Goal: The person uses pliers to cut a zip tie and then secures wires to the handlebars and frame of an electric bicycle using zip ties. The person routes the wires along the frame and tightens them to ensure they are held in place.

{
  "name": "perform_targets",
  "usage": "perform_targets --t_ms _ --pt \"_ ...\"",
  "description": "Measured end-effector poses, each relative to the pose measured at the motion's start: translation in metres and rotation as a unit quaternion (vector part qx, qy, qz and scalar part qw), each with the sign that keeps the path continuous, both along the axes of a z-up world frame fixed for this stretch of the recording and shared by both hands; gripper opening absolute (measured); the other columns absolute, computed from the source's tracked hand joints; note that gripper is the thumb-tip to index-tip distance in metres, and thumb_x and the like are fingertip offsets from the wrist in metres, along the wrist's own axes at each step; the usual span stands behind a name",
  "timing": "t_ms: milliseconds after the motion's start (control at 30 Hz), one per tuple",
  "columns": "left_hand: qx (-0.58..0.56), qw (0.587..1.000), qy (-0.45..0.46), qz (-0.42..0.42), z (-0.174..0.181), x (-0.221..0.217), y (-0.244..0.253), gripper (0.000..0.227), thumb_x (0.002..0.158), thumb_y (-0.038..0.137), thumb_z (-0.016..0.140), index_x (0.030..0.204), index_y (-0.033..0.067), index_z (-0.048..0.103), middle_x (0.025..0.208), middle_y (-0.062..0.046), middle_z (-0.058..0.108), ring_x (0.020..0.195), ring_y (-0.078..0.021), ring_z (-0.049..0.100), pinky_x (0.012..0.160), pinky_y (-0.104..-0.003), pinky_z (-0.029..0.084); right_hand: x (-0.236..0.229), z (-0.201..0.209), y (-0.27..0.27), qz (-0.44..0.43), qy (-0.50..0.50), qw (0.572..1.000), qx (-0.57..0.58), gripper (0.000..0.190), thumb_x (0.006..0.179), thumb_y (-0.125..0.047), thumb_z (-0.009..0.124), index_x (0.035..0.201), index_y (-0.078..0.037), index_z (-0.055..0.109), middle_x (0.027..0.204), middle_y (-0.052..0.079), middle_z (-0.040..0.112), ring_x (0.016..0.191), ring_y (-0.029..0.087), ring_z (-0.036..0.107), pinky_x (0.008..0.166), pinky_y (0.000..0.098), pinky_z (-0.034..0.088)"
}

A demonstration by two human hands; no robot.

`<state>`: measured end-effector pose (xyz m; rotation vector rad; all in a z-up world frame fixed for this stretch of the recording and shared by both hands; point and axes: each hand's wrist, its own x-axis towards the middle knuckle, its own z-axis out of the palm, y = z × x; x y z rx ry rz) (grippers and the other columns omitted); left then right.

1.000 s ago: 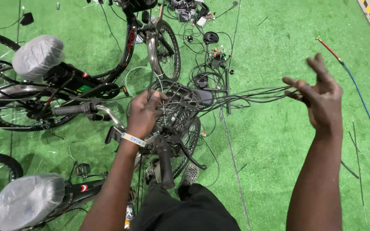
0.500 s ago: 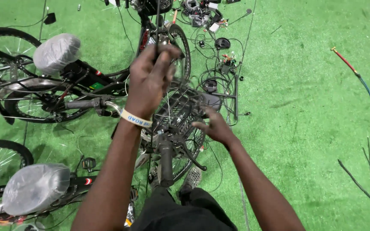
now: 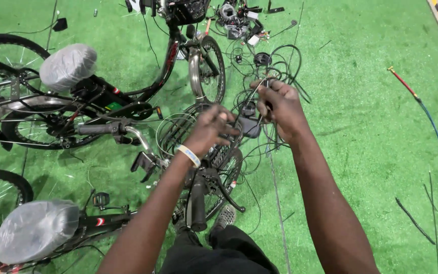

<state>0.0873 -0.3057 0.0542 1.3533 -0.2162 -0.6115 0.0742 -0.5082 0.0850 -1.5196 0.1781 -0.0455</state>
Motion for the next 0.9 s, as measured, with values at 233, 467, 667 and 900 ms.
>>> perform_targets --t_ms 233,467,667,900 --pt "0.001 1.000 -0.004 -0.004 -0.021 0.002 0.010 0.017 0.100 0.018 0.039 0.094 0.0109 0.054 0.067 -0.002 0.050 0.050 -0.0076 0.047 0.039 -0.015 0.036 -0.016 0.006 -0.016 -0.016 0.043 0.998 -0.048 0.032 0.102 -0.023 0.050 0.117 0.004 0.059 0.072 0.015 0.065 0.044 0.009 0.050 0.039 0.0234 0.048" --pt "0.145 0.981 -0.038 0.123 -0.031 0.015 0.082 0.021 0.101 0.014 0.040 0.096 0.0039 0.058 0.072 -0.013 0.062 0.060 -0.0195 0.063 0.053 -0.029 0.053 -0.044 -0.125 -0.056 -0.057 0.148 0.980 -0.116 0.028 0.086 -0.008 0.070 0.111 0.004 0.066 0.090 0.021 0.071 0.074 0.026 0.071 0.057 0.0290 0.058" --pt "0.130 0.961 0.012 0.246 -0.049 0.005 0.115 0.021 0.104 0.016 0.036 0.096 0.0075 0.054 0.071 -0.007 0.055 0.057 -0.0133 0.050 0.046 -0.025 0.046 -0.072 -0.173 -0.100 -0.105 0.177 0.926 -0.317 0.025 0.087 0.004 0.060 0.109 -0.005 0.070 0.079 0.017 0.072 0.059 0.024 0.070 0.049 0.0302 0.059" --pt "0.051 0.919 0.163 0.354 -0.066 -0.019 0.138 0.015 0.105 0.020 0.043 0.094 0.0126 0.050 0.076 0.000 0.051 0.056 -0.0086 0.039 0.044 -0.022 0.031 -0.135 -0.167 -0.217 -0.397 0.180 0.779 -0.450 0.011 0.101 -0.010 0.062 0.109 -0.002 0.064 0.087 0.014 0.072 0.071 0.022 0.070 0.061 0.0368 0.056"
